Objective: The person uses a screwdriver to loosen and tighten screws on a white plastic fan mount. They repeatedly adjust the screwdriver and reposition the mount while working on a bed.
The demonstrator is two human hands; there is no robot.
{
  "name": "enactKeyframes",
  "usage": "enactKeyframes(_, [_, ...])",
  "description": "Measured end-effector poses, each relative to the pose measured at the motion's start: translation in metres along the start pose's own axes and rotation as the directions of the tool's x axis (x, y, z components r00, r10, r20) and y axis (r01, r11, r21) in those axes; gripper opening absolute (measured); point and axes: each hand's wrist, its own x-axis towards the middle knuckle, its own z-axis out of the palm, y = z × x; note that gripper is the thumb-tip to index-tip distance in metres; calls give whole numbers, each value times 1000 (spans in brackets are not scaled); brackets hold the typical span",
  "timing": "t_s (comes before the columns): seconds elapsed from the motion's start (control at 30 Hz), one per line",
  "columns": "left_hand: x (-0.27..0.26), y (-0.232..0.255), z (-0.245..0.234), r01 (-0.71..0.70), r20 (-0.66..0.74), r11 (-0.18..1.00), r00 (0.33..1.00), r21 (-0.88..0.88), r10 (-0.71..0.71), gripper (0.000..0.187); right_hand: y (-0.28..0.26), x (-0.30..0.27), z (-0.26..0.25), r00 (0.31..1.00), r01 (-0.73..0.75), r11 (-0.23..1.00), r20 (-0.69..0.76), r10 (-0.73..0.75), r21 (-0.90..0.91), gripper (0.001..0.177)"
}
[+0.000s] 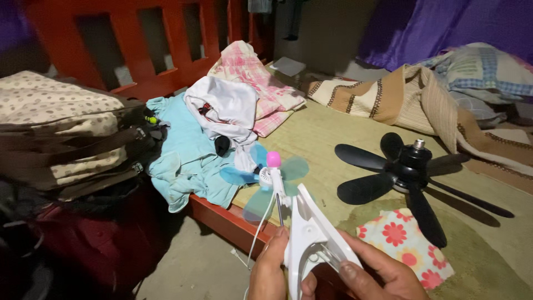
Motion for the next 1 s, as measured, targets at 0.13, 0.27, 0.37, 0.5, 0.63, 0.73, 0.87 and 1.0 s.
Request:
enactKeyframes(0.13, [-10,1,6,-55,-10,998,998,-17,55,51,-7,-1,8,986,-68,998,-154,67,0,50])
enactKeyframes(0.27, [-12,-1,-5,-122,150,991,982,55,113,54,-20,-9,14,992,-37,972,-107,63,231,53])
enactKeyframes(0.37, [-5,-20,-21,-157,219,987,964,19,149,51,-20,-9,15,982,-138,924,-70,174,358,55])
enactKeyframes(0.5, [31,-48,-29,-406,161,900,910,159,382,45,-9,-9,21,953,-295,933,-6,302,209,57])
enactKeyframes(0.63, [34,-80,-31,-625,382,132,616,770,689,45,-15,-16,11,909,-365,845,-46,414,392,60])
enactKeyframes(0.73, [32,-90,-5,-223,-33,973,975,-62,221,44,-30,-27,4,889,-416,745,64,453,521,62])
enactKeyframes(0.87, [16,-70,9,-384,18,922,923,52,383,47,-51,-27,22,928,-373,770,215,305,518,62])
enactKeyframes(1.0, [-7,-49,15,-233,-79,962,972,-141,223,47,-67,-20,56,862,-419,790,-77,501,448,60])
